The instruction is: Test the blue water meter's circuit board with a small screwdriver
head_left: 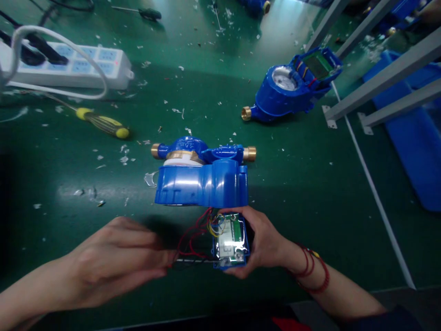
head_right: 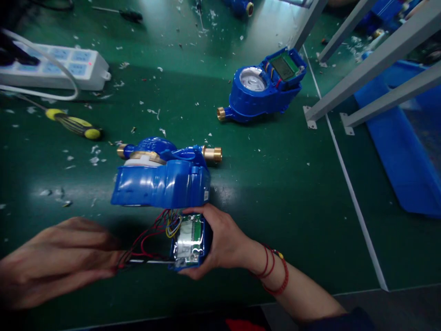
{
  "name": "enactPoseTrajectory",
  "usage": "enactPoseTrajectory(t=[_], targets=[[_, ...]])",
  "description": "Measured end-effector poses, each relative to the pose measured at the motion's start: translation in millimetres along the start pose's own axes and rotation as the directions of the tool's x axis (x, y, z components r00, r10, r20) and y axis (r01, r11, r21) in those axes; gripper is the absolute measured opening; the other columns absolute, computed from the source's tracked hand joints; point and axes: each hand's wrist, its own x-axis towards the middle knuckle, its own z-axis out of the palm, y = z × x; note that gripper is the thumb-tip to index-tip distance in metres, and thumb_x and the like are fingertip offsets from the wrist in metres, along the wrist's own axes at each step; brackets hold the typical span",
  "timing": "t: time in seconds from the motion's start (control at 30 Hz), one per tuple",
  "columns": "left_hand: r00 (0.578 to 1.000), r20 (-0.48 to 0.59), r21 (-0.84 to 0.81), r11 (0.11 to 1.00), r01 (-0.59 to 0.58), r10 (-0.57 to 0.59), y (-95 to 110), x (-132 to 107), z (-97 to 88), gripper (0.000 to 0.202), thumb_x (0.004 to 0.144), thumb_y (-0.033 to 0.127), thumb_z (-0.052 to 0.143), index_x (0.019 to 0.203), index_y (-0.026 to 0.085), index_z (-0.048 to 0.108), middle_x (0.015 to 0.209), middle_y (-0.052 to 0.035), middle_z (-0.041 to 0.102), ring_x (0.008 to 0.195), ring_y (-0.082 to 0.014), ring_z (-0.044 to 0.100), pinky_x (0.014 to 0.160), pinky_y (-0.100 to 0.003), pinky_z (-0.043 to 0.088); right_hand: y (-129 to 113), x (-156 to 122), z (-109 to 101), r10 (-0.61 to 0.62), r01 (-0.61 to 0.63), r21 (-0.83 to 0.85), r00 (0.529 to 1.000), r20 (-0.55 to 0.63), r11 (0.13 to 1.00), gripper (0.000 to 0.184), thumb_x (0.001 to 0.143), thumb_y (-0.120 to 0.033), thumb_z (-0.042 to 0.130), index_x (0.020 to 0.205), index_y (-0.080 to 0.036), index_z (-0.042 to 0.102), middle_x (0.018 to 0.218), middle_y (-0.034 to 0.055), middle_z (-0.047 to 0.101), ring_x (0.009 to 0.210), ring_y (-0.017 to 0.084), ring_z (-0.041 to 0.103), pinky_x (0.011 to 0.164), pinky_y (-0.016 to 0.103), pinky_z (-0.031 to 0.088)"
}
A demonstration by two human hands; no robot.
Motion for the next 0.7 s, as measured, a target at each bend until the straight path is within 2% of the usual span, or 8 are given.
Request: enactPoseTrajectory(t=[0.07,0.1,0.2,0.37,0.7], targets=[[0.995,0.099,-0.051,0.999,-0.017,0.022,-4,-2,2.0,0.033,0.079,0.009,0.056,0.109,0.022,0.057,0.081,0.0025,0.068,0.069,-0.0088,0.061,0.056,-0.022,0.046,2,0,0,-0.025,0.025,-0.001,1.000,0.001,1.000,0.081,0.044,-0.036,0.081,0.115,-0.016,0.048,0.103,0.0078,0.063,0.088,0.021,0.064,0.080,0.031,0.052],[0.995,0.104,-0.076,0.997,-0.001,0.009,-6,-3,3.8,0.033,0.077,0.008,0.058,0.107,0.023,0.057,0.078,0.0025,0.067,0.067,-0.0088,0.061,0.055,-0.022,0.045,3,0,1,-0.038,0.038,-0.003,0.999,-0.001,0.999,0.080,0.044,-0.037,0.081,0.114,-0.016,0.049,0.102,0.0078,0.064,0.087,0.021,0.064,0.080,0.032,0.052],[0.998,0.039,-0.133,0.989,0.057,-0.052,-6,-5,11.3,0.029,0.077,0.009,0.058,0.102,0.023,0.059,0.069,0.0029,0.064,0.059,-0.0083,0.058,0.050,-0.020,0.044,4,0,1,-0.066,0.066,0.001,0.998,-0.003,0.998,0.079,0.044,-0.037,0.081,0.114,-0.016,0.050,0.101,0.0081,0.064,0.087,0.021,0.064,0.080,0.031,0.052],[0.992,-0.045,-0.214,0.971,0.106,-0.118,-1,-9,22.7,0.028,0.079,0.011,0.057,0.104,0.023,0.059,0.071,0.0018,0.065,0.062,-0.0093,0.061,0.053,-0.019,0.048,3,0,1,-0.062,0.063,0.033,0.998,-0.006,0.997,0.077,0.047,-0.038,0.079,0.115,-0.016,0.050,0.105,0.0070,0.063,0.091,0.020,0.063,0.083,0.030,0.050],[0.977,-0.106,-0.251,0.956,0.153,-0.185,5,-12,31.1,0.024,0.077,0.010,0.060,0.096,0.024,0.059,0.079,0.0041,0.069,0.070,-0.0092,0.065,0.061,-0.017,0.053,3,1,-1,-0.010,0.008,0.125,1.000,0.017,0.992,0.080,0.046,-0.041,0.079,0.117,-0.018,0.051,0.108,0.0066,0.063,0.092,0.022,0.063,0.084,0.033,0.049]])
